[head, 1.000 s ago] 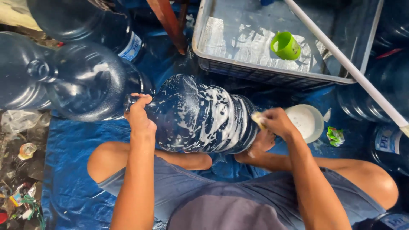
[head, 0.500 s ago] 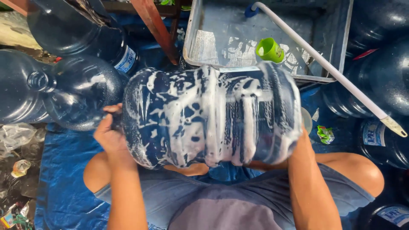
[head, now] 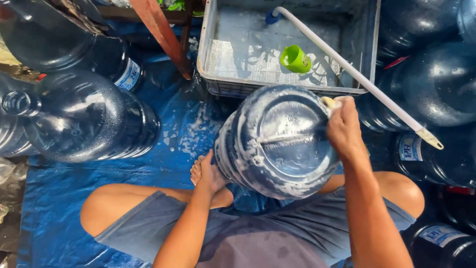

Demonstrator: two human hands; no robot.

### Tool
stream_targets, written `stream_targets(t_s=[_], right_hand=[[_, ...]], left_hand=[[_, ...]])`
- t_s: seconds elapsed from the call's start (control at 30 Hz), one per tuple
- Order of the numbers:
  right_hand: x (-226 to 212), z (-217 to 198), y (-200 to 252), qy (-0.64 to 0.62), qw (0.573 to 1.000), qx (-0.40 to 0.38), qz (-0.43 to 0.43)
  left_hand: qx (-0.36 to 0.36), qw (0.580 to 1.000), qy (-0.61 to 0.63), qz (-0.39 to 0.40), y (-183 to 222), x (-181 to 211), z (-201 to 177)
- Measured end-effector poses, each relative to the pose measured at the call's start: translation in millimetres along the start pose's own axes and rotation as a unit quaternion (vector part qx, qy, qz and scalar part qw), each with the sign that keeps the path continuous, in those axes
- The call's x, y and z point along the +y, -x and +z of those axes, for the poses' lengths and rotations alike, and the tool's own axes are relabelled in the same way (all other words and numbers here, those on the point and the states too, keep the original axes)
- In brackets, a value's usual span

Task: Scrubbing the exterior of a large plastic water jug with a sponge and soapy water, then rinsing it with water from a cup.

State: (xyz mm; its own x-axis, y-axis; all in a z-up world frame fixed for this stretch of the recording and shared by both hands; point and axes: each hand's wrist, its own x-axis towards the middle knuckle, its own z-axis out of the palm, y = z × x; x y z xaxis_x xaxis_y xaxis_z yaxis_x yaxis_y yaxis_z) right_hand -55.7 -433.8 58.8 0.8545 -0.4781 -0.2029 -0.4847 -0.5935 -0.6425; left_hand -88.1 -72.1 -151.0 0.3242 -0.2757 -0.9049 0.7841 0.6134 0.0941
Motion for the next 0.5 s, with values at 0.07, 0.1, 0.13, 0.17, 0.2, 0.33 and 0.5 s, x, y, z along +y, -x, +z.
stream_targets(t_s=[0.07,0.1,0.13,0.17,0.2,0.33,0.5], right_hand=[[-34.0,-2.3,20.0,0.005,1.000,0.010,0.002],[-52.1,-2.0,30.1,0.007,1.000,0.023,0.007],[-55.7,-0.1,35.5,0.006,1.000,0.022,0.006],[-59.2,2.0,40.1,0.004,0.999,0.047,-0.023],[-62.7,4.4,44.9,0.000,0.996,0.072,-0.051],[-90.1,7.9,63.6,-0.036,0.970,0.094,-0.219],[-117.5,27.2,86.6,0.003,0.868,0.024,-0.495]], left_hand=[[0.098,0.981,-0.144,0.088,103.6,13.7,78.5],[0.193,0.923,-0.286,0.172,163.2,9.1,108.8],[0.194,0.923,-0.285,0.173,106.3,17.8,79.5],[0.154,0.915,-0.305,0.212,56.1,21.4,43.6],[0.114,0.905,-0.324,0.251,10.7,21.8,3.8],[-0.053,0.847,-0.302,0.434,178.7,37.1,108.5],[-0.079,0.692,-0.456,0.554,230.3,42.2,152.2]])
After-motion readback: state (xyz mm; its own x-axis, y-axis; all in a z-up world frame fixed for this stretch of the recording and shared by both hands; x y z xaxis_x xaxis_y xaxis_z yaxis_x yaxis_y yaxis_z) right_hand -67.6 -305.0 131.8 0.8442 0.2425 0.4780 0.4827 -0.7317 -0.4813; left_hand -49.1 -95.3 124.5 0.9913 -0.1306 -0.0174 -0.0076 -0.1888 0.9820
